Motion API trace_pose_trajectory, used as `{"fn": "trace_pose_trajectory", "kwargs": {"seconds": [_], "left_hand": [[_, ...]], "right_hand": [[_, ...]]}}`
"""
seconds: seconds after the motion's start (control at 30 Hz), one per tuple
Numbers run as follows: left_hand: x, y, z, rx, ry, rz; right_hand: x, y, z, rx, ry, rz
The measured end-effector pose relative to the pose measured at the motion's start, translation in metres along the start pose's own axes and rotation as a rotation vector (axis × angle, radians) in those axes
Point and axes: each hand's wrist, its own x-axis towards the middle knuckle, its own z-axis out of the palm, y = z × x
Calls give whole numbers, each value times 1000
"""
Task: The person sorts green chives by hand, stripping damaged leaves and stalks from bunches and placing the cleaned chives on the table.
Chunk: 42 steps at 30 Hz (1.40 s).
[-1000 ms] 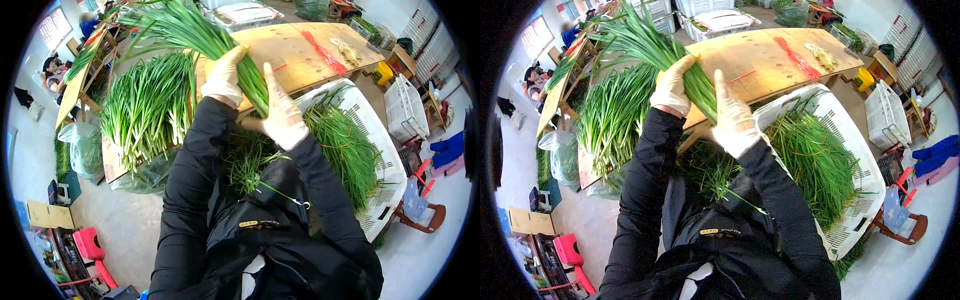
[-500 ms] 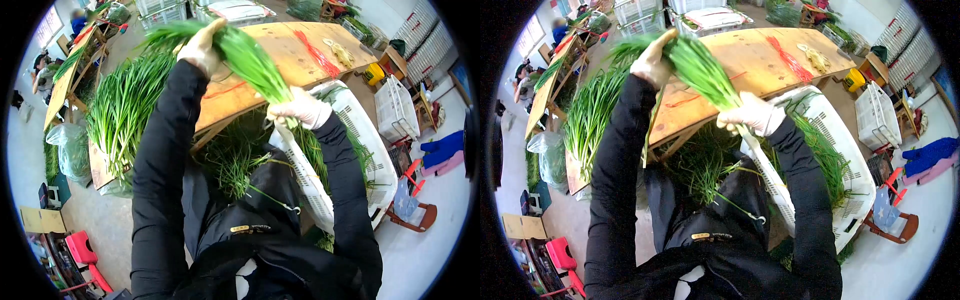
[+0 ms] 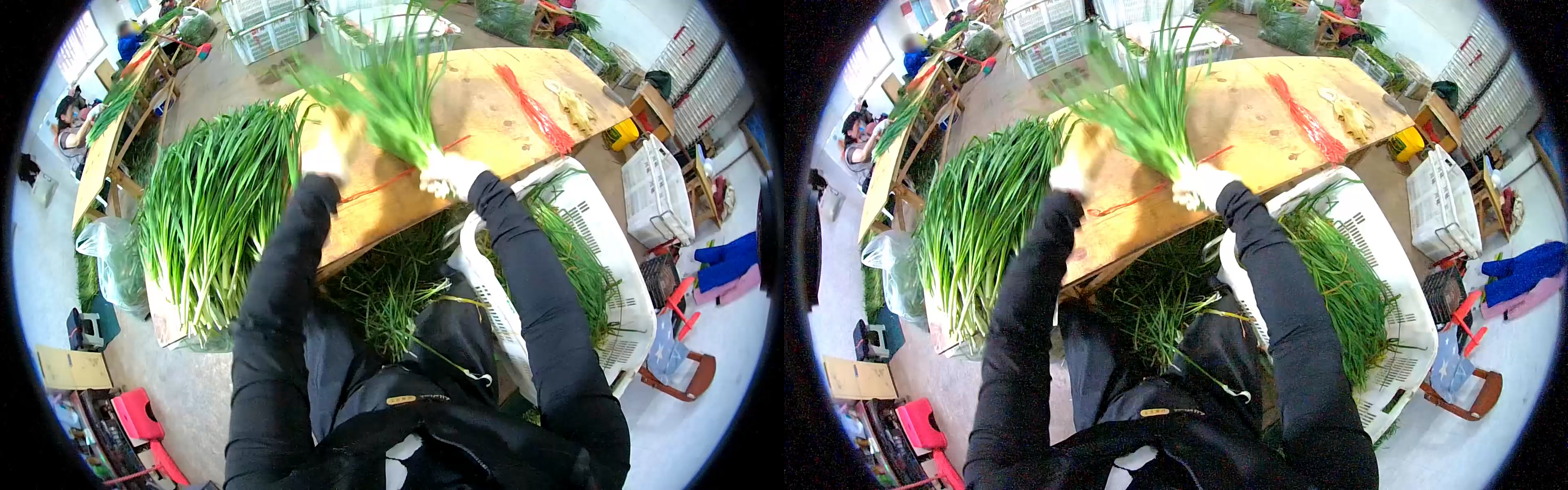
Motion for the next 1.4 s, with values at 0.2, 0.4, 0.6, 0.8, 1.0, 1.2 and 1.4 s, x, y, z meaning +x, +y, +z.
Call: {"fn": "trace_pose_trajectory", "kwargs": {"seconds": [0.2, 0.4, 0.6, 0.8, 1.0, 1.2, 1.4], "left_hand": [[-77, -66, 42, 390, -61, 485], [-69, -73, 38, 372, -96, 477], [-70, 8, 46, 233, 4, 718], [-53, -15, 90, 591, -404, 570], [-57, -14, 104, 718, -389, 544], [-57, -22, 100, 678, -377, 543], [-55, -21, 109, 668, -401, 556]], "right_hand": [[-11, 11, 7, 185, 5, -7], [-31, 13, 33, 246, 17, -30], [-35, 15, 52, 156, 168, 38], [-64, 22, 34, -826, 123, -259], [-34, -8, -46, -1115, 548, -343], [27, 40, -73, -1519, 467, -469], [18, 39, -75, -1547, 523, -572]]}}
